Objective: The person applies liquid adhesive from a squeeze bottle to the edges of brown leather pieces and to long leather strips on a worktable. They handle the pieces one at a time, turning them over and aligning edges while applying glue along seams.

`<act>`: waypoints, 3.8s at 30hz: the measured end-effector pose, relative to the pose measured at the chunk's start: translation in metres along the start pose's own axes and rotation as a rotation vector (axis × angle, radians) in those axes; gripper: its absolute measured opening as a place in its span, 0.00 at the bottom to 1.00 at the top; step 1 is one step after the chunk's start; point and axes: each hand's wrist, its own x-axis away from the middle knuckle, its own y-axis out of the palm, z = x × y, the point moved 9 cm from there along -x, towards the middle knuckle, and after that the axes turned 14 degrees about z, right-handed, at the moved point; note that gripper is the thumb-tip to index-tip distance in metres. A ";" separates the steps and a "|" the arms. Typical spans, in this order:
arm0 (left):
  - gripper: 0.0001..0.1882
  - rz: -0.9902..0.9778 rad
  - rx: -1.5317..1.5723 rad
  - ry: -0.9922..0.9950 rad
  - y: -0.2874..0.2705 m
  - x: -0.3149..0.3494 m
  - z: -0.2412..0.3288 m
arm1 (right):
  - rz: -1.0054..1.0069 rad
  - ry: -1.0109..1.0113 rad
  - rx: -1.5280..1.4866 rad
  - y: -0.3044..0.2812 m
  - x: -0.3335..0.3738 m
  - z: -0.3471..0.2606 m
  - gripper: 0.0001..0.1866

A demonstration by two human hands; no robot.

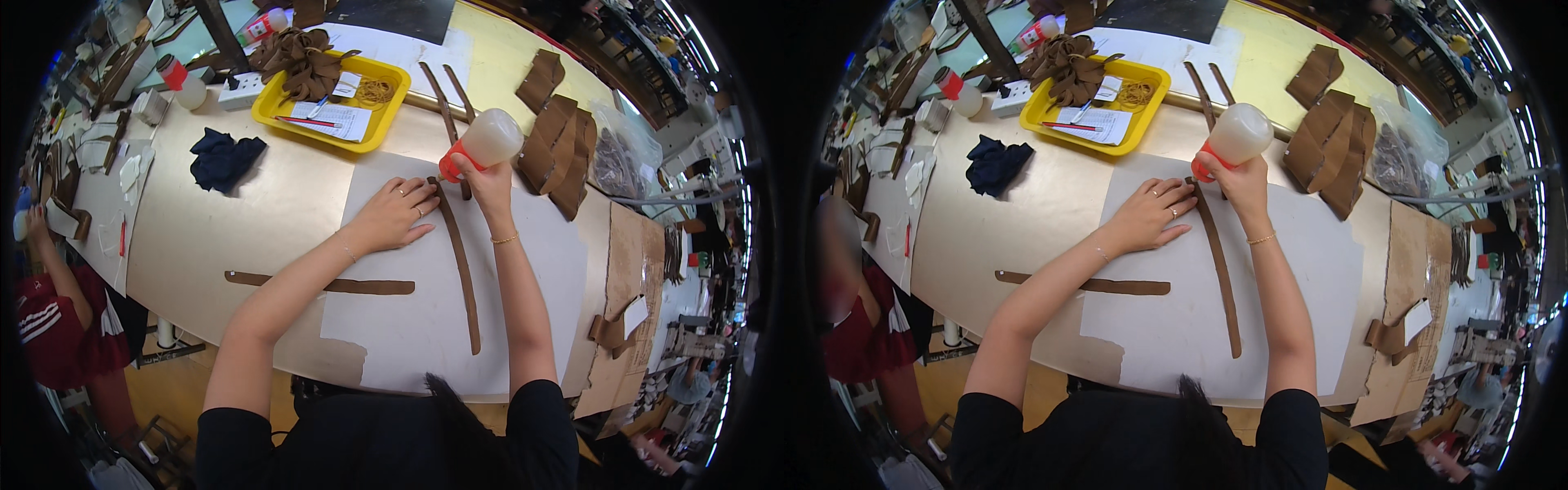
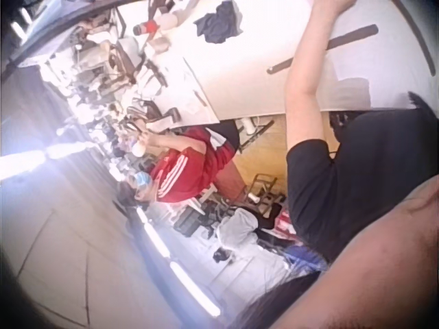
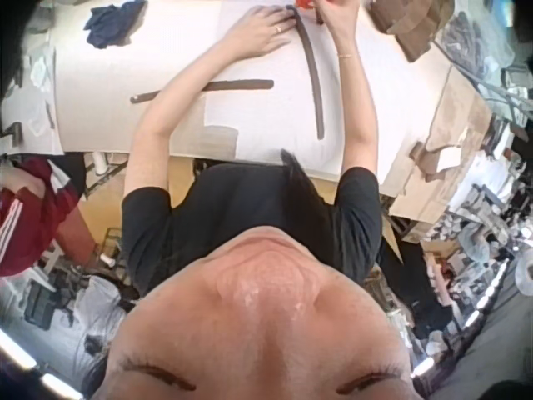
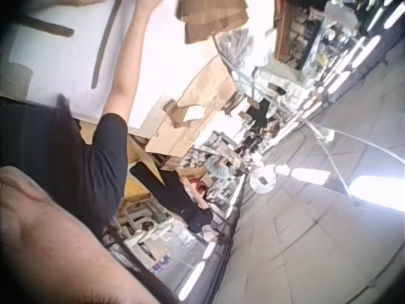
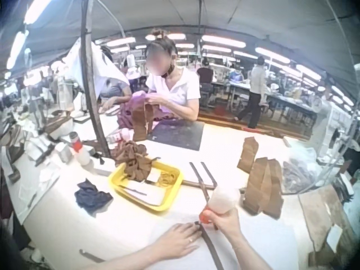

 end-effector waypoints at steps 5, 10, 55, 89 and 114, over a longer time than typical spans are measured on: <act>0.23 0.023 -0.032 -0.017 0.000 0.004 -0.004 | -0.117 -0.151 0.154 0.032 -0.005 -0.010 0.23; 0.23 0.034 -0.051 -0.027 -0.001 0.004 -0.005 | -0.253 -0.133 0.241 0.047 -0.002 -0.016 0.22; 0.23 0.037 -0.038 -0.052 0.001 0.004 -0.008 | -0.107 -0.080 0.277 -0.016 0.032 0.006 0.24; 0.19 0.079 -0.087 -0.019 -0.002 0.005 -0.003 | -0.108 0.029 0.273 -0.049 0.076 -0.002 0.22; 0.20 0.052 -0.197 -0.004 0.003 0.007 -0.002 | -0.138 0.098 0.310 -0.095 0.140 -0.015 0.20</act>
